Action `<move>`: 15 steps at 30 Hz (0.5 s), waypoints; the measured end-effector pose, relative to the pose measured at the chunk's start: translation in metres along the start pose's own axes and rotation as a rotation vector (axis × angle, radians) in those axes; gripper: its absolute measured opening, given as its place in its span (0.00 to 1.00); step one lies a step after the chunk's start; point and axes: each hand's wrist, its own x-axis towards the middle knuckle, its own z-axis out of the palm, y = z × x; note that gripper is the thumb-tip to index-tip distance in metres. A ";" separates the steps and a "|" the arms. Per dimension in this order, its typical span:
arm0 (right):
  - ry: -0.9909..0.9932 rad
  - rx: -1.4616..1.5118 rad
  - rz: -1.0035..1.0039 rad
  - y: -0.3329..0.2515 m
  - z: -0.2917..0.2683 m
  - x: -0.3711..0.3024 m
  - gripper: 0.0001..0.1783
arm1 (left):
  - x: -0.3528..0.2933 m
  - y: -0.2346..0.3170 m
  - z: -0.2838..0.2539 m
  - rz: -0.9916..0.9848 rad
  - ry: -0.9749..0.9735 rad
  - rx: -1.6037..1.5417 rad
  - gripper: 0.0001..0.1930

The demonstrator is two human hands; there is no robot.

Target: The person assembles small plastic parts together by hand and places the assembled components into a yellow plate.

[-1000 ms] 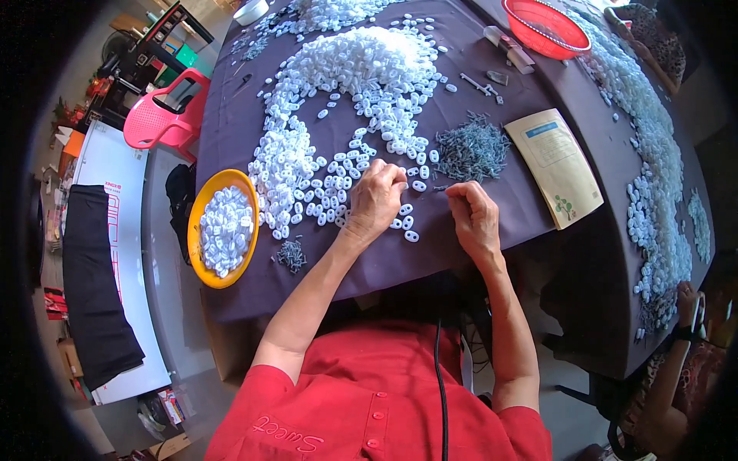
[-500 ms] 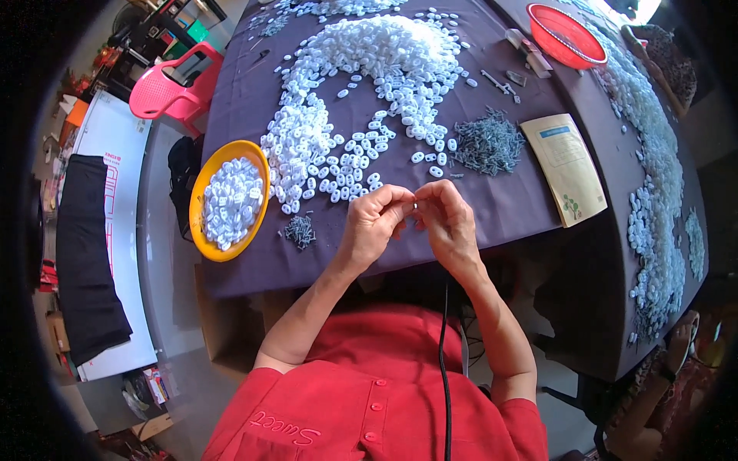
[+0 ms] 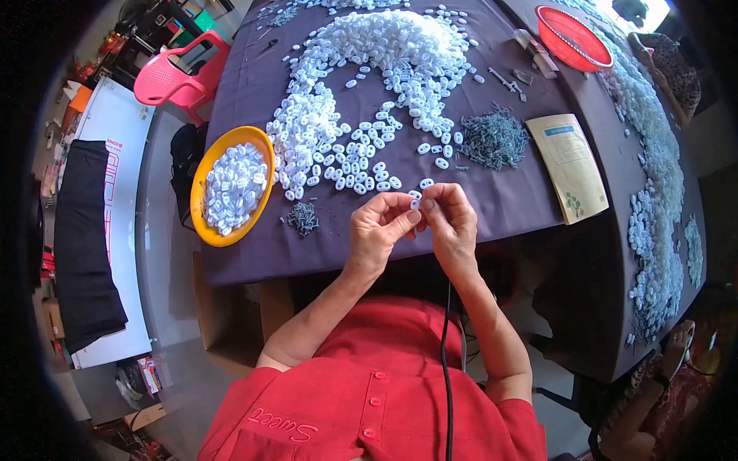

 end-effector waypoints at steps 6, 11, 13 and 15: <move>-0.039 -0.063 -0.062 -0.001 -0.002 -0.003 0.03 | -0.002 0.006 0.003 -0.067 0.035 -0.051 0.06; -0.082 -0.165 -0.197 -0.008 -0.004 0.000 0.04 | -0.005 0.014 0.003 -0.052 0.054 0.055 0.07; -0.091 -0.202 -0.210 -0.013 -0.001 0.000 0.04 | -0.005 0.015 0.002 -0.048 0.051 0.075 0.07; -0.083 -0.197 -0.190 -0.014 0.001 -0.001 0.04 | -0.005 0.015 0.000 -0.046 0.047 0.092 0.07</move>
